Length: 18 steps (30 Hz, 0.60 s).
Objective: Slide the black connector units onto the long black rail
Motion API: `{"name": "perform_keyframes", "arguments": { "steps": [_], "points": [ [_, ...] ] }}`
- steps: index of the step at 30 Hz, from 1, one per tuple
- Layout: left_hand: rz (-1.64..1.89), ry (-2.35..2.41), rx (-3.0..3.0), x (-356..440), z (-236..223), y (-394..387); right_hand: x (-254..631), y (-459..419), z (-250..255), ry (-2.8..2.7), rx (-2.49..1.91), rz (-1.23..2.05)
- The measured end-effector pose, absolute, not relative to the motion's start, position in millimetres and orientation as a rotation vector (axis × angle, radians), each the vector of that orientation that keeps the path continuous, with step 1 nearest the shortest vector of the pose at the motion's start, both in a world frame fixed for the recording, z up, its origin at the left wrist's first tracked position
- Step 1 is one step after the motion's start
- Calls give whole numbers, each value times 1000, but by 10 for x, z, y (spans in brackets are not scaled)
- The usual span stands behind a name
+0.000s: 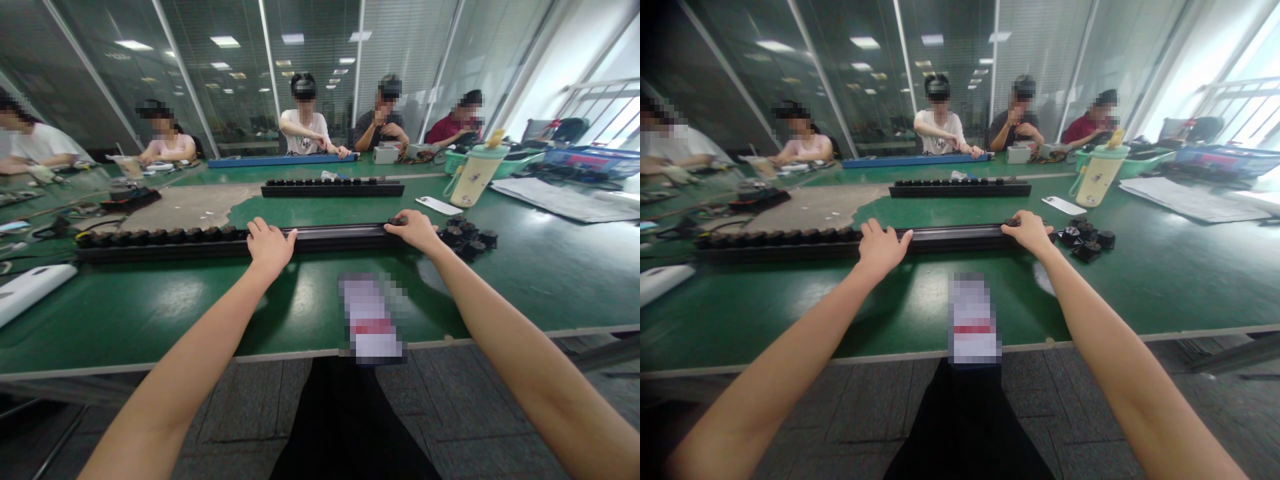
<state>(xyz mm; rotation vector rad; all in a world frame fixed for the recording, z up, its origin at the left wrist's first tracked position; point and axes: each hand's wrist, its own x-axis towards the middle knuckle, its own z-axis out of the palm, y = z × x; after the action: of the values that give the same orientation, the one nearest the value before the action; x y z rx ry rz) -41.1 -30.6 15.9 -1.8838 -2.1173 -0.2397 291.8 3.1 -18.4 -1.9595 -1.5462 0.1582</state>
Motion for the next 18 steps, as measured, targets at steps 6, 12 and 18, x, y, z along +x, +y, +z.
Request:
{"name": "perform_keyframes", "arguments": {
  "steps": [6,12,18],
  "points": [
    [-242,-2125,-1883,-410,164,-311,2903,22,-171,-1535,-1975,132],
    [-244,-2122,-1884,-414,161,-314,2902,20,-174,-1528,-1979,126],
    [-236,-2116,-1878,-411,163,-313,2911,19,-183,-1523,-1979,121]
  ]
}}
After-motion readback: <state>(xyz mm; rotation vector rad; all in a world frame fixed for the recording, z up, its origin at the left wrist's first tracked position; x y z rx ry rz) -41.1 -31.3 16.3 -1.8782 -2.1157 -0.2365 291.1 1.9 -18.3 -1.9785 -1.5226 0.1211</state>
